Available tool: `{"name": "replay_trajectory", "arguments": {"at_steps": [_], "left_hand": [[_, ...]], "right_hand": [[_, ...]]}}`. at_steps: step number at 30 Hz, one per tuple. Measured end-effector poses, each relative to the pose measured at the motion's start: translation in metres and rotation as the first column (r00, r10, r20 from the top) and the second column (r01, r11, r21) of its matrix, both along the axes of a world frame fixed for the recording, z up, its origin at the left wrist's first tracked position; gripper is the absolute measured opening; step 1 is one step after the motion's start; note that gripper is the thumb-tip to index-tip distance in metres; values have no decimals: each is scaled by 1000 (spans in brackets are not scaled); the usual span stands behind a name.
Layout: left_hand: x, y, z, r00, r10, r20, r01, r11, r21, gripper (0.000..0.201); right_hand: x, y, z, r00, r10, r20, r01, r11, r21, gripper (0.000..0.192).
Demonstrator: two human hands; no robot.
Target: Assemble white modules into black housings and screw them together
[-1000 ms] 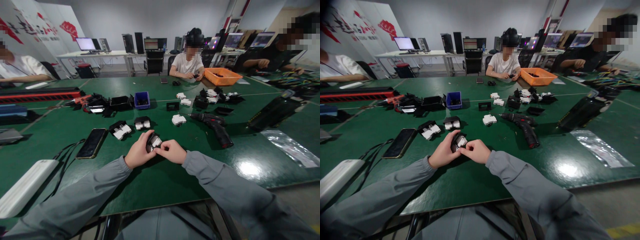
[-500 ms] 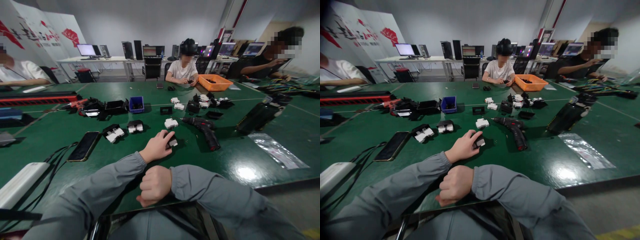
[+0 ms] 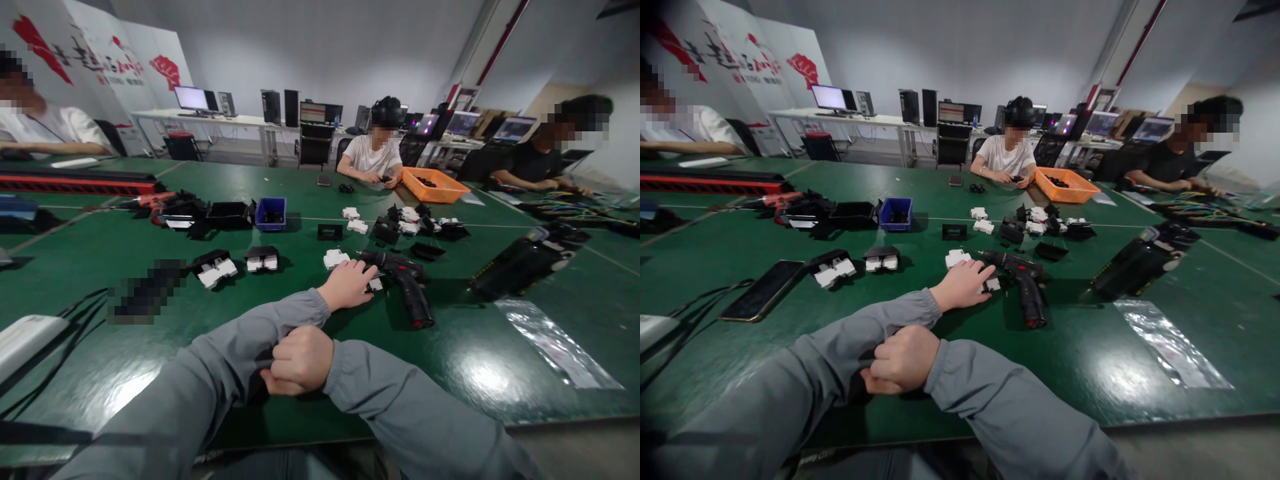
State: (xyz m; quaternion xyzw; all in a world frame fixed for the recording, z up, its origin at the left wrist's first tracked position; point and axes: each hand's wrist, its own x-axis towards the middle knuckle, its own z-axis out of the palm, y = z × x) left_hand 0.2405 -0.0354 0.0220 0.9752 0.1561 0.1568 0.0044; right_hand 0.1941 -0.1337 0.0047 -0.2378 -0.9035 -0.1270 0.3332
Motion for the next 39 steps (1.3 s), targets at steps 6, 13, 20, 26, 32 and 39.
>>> {"name": "replay_trajectory", "arguments": {"at_steps": [6,13,20,26,32,39], "left_hand": [[-56,9,-6,981,-108,162,113,993,-25,73],[-175,74,-11,924,253,287,-257,966,-24,46],[-226,77,-18,867,405,291,-418,908,-18,51],[-231,35,-16,968,215,132,-227,970,84,43],[-224,35,-21,991,106,86,-116,985,124,51],[-230,38,-25,981,158,108,-164,985,51,46]], "right_hand": [[5,2,0,999,-44,14,44,999,-22,39],[1,3,2,998,-65,14,66,995,-69,40],[0,6,0,996,-90,15,91,988,-127,41],[4,9,0,986,-162,-36,156,979,-133,40],[34,31,9,812,-567,-139,513,807,-291,14],[48,40,-5,590,-803,83,753,510,-417,46]]}}
